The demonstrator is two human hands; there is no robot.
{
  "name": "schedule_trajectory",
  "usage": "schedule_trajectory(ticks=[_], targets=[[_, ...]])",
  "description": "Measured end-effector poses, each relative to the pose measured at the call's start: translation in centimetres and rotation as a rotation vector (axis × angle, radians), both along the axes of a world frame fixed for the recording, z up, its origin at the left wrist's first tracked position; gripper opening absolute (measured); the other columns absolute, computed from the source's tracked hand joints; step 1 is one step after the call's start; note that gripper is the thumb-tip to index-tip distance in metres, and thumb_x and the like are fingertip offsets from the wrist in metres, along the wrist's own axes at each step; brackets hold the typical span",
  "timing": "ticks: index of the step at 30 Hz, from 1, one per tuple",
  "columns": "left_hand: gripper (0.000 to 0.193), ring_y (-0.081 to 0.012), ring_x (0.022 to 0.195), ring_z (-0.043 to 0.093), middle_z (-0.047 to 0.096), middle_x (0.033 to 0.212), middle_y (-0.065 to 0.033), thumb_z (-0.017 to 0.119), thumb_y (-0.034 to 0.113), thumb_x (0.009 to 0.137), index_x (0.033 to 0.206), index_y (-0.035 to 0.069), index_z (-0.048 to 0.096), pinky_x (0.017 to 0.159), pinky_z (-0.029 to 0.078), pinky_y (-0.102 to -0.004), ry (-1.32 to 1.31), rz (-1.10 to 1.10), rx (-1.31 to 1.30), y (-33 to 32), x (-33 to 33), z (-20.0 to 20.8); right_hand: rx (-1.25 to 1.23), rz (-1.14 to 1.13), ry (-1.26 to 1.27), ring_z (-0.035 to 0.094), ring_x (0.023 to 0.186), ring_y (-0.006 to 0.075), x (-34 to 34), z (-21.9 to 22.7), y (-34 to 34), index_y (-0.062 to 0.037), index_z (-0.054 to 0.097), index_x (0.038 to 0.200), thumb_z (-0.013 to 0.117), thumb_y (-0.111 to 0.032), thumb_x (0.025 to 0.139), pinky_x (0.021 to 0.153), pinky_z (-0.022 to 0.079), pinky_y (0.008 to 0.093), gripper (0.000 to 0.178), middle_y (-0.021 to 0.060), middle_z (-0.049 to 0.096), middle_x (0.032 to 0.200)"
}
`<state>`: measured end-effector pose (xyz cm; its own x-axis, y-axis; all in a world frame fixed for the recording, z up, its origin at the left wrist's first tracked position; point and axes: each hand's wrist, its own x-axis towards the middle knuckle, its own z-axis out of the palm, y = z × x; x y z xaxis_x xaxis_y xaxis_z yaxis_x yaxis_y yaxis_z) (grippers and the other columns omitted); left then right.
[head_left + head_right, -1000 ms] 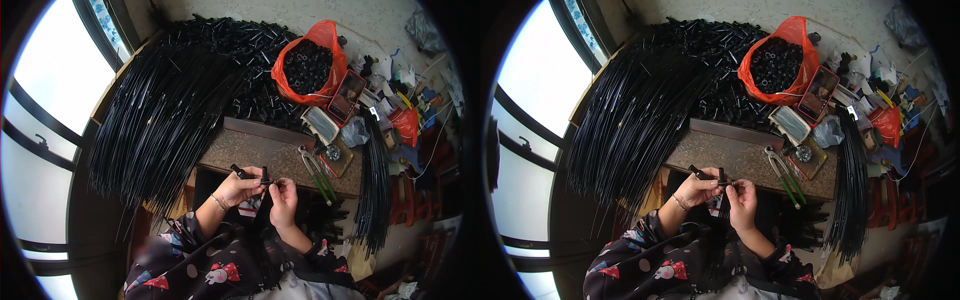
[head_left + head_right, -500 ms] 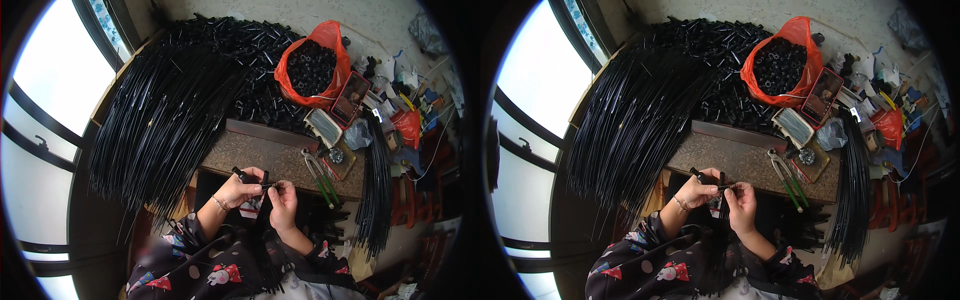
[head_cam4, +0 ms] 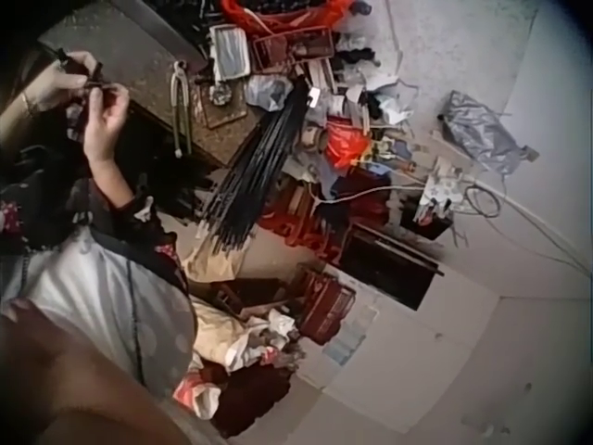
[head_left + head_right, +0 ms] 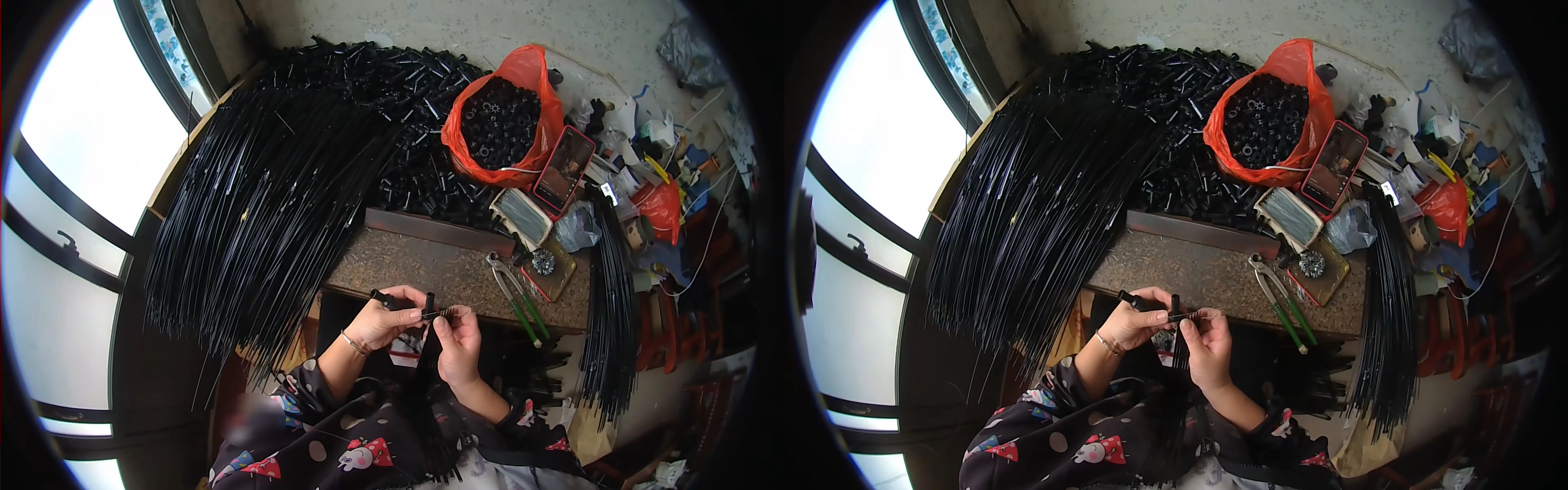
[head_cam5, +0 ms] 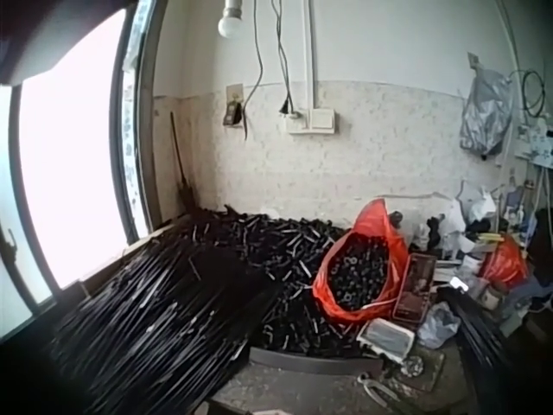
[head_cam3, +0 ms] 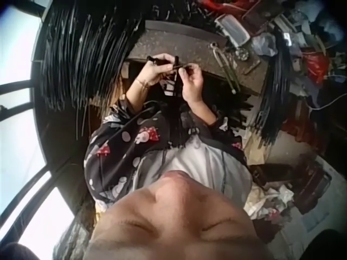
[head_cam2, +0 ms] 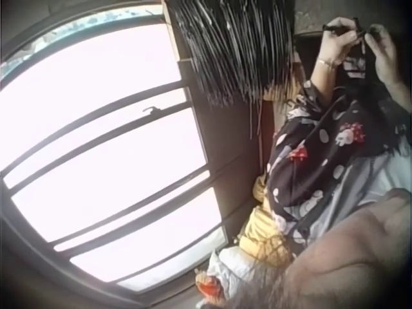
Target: Assembling small black plastic components onto black rods using pliers at a workbench.
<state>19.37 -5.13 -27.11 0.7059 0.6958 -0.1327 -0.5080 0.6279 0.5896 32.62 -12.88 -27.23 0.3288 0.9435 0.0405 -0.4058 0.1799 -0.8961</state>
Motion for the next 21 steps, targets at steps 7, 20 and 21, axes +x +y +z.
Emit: schedule_trajectory(ticks=[7, 20, 21], targets=[[0.036, -0.0066, 0.077, 0.053, 0.058, 0.084, 0.0004, 0.070, 0.001, 0.073, 0.107, 0.001, 0.058, 0.072, 0.044, -0.0205, 0.374, 0.280, 0.708, -1.7, 0.5, 0.7, -0.021, -0.041, -0.006, 0.050, 0.080, 0.0061, 0.0, -0.2, 0.0, -0.0032, 0.045, 0.099, 0.059, -0.009, 0.085, 0.073, 0.041, 0.0188, 0.020, 0.0013, 0.053, 0.089], [0.025, -0.0122, 0.083, 0.058, 0.061, 0.091, -0.0047, 0.068, -0.003, 0.072, 0.096, 0.001, 0.059, 0.075, 0.047, -0.0252, 0.054, 0.181, 0.110, -1.8, 0.9, -0.7, -0.076, 0.283, 0.232, 0.053, 0.086, 0.0077, 1.3, -1.6, 0.5, -0.0050, 0.054, 0.096, 0.059, -0.015, 0.086, 0.080, 0.040, 0.0222, 0.015, 0.0010, 0.058, 0.094], [0.025, -0.0122, 0.083, 0.058, 0.061, 0.091, -0.0047, 0.068, -0.003, 0.072, 0.096, 0.001, 0.059, 0.075, 0.047, -0.0252, 0.056, 0.178, 0.109, -1.8, 0.8, -0.6, -0.077, 0.280, 0.234, 0.053, 0.086, 0.0077, 1.0, -1.6, 0.4, -0.0050, 0.054, 0.096, 0.059, -0.015, 0.086, 0.080, 0.040, 0.0222, 0.015, 0.0010, 0.058, 0.094]])
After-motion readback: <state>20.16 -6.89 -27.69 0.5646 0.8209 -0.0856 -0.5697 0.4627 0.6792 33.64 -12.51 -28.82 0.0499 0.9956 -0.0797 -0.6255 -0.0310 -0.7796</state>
